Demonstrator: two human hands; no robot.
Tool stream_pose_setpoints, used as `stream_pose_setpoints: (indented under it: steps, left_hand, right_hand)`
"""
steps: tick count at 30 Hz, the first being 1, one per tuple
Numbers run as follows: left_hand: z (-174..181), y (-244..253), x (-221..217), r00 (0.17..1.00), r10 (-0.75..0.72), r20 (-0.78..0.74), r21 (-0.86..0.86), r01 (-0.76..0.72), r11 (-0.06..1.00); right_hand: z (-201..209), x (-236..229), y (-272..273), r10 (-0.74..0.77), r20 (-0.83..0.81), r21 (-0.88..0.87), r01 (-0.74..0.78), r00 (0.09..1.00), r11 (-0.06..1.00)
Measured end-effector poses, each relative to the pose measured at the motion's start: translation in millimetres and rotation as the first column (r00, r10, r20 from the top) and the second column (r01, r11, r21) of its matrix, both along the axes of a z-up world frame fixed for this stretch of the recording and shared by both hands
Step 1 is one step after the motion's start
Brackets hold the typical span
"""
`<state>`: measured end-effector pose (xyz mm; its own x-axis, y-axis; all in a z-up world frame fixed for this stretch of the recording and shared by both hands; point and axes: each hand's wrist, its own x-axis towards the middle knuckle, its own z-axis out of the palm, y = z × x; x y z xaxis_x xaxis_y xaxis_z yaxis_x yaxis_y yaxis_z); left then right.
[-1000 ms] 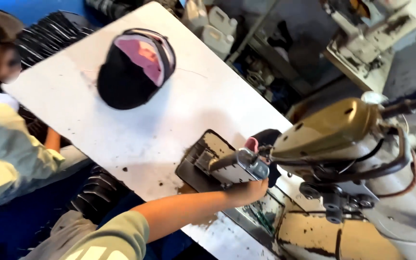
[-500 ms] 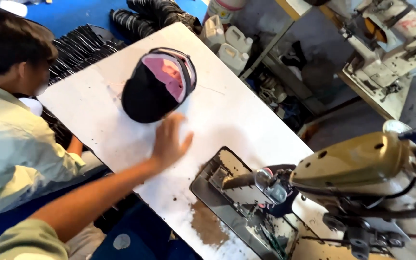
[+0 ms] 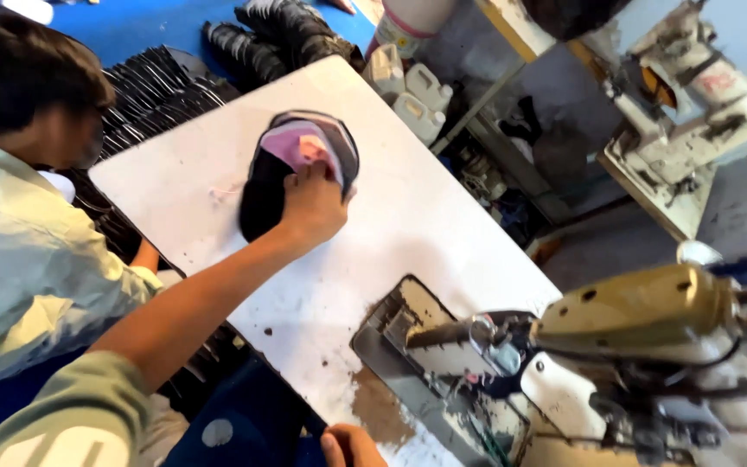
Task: The person sews decorative pink laces onto shoe uppers using an industrial sewing machine.
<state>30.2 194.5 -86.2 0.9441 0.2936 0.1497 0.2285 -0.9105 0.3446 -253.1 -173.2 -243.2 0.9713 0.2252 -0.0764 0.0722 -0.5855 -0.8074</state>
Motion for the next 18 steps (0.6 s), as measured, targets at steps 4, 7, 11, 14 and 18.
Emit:
stream_pose_setpoints:
  steps: [4,7,11,14,18]
  left_hand:
    - [4.3,-45.9,-100.3,0.918,0.111,0.380,-0.847,0.297,0.441]
    - [18.1,-98.0,-181.8,0.985,0.158,0.069,-0.895,0.131,-0.427]
    - [20.2,-147.4,-260.0,0.958,-0.062,-0.281,-0.718,-0.252,-0.648]
    - [-32.1,-154.1,-298.7,0.905,-0.152,-0.398,-0.817,-0.425,-0.390]
    - [-34.2,-136.8,-309.0,0.966,0.052,-0.253,-0.941,-0.258,0.219]
  right_hand:
    - [25.4,-4.0,21.2,-0.093,-0.175,0.140,0.118,0.980,0.983]
    - [4.6,-2.9,2.2,-0.139,-0.566,0.513,0.479,0.813,0.713]
    - [143.9,4.4,23.4,-0.022,-0.634,0.762,0.629,0.773,0.153]
    - [122.9,-1.1,-1.6,-0.260,-0.535,0.733,0.595,0.804,0.331]
    - [142.3,1.7,-3.3,-0.408,-0.514,0.597,0.656,0.755,0.462]
